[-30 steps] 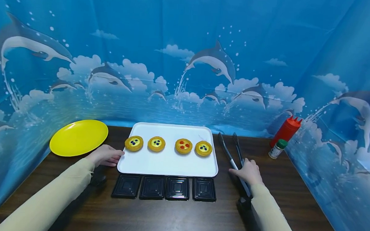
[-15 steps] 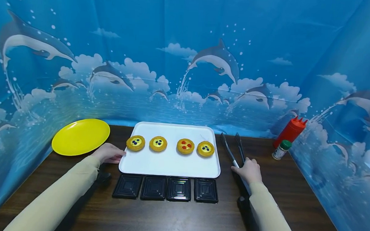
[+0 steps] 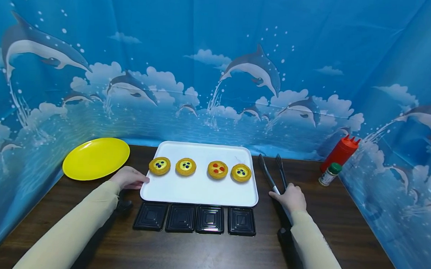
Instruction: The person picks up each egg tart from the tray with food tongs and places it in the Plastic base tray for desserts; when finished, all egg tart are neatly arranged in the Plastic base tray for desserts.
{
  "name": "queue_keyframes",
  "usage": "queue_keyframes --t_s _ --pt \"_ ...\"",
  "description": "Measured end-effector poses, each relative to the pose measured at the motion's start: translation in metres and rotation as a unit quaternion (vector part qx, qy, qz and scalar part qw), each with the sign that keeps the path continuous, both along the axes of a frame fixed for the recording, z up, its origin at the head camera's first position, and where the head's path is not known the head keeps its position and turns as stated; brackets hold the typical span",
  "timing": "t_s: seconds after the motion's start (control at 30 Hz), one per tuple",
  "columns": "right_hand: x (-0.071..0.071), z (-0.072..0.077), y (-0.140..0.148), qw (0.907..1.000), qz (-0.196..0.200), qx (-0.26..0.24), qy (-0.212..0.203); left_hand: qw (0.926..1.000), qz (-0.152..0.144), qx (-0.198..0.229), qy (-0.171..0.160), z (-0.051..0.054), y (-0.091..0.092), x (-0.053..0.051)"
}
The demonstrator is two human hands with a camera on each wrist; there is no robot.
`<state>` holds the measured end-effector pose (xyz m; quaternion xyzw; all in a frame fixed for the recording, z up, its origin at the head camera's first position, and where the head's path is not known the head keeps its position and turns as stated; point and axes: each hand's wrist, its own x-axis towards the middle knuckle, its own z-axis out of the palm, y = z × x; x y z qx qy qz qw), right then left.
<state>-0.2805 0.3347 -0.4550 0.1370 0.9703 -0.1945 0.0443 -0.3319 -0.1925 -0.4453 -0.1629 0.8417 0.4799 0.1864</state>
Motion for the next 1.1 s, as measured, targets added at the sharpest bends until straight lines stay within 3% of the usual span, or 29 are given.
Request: queue_keyframes --t_s 0.5,0.87,1.1 --pt "-0.002 -0.001 0.007 0.9996 -0.013 -0.014 -0.019 0.9996 0.003 -0.028 0.000 0.002 0.005 0.000" --pt "0.009 0.006 0.021 0.9991 0.014 -0.027 0.031 0.9995 -0.006 -0.029 -0.009 0.006 0.004 0.003" --pt "0.018 0.009 0.034 0.9992 0.009 -0.017 0.035 0.9994 -0.005 -0.034 -0.003 0.002 0.004 0.001"
